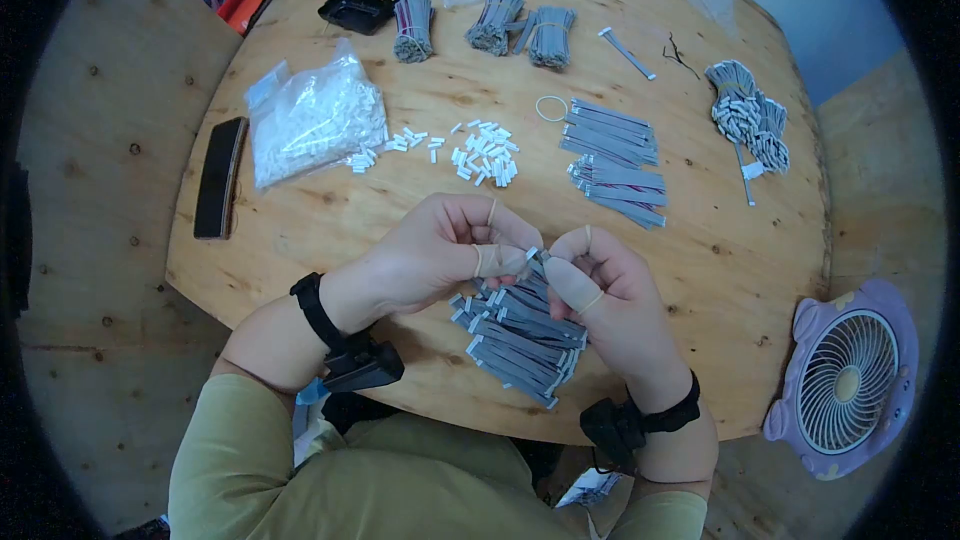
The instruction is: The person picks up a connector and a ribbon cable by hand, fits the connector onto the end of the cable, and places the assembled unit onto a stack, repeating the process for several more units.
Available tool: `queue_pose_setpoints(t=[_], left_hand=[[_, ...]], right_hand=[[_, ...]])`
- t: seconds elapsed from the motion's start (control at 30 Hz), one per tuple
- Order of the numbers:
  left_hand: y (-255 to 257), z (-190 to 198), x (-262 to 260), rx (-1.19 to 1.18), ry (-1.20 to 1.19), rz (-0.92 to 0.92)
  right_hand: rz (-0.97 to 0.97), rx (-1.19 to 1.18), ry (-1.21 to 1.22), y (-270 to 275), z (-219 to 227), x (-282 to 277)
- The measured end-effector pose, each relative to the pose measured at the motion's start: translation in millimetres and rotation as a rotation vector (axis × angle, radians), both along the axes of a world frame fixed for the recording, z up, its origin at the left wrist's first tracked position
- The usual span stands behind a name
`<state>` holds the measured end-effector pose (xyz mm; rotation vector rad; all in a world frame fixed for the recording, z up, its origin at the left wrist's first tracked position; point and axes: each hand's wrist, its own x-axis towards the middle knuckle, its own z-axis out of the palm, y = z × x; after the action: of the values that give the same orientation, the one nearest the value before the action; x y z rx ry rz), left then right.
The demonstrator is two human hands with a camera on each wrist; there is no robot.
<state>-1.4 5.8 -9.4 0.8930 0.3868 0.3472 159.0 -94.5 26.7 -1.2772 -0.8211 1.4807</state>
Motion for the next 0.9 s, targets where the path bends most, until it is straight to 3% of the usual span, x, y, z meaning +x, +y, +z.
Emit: queue_pose_setpoints(t=[0.2, 0.9], left_hand=[[0.2, 2.6, 0.4, -0.204, -0.080, -0.050], [-3.0, 3.9, 3.3, -0.154, -0.098, -0.087]], right_hand=[[0.096, 0.117, -0.025, -0.5, -3.5, 4.6], [0.001, 0.138, -0.105, -5.0, -0.1, -1.5]])
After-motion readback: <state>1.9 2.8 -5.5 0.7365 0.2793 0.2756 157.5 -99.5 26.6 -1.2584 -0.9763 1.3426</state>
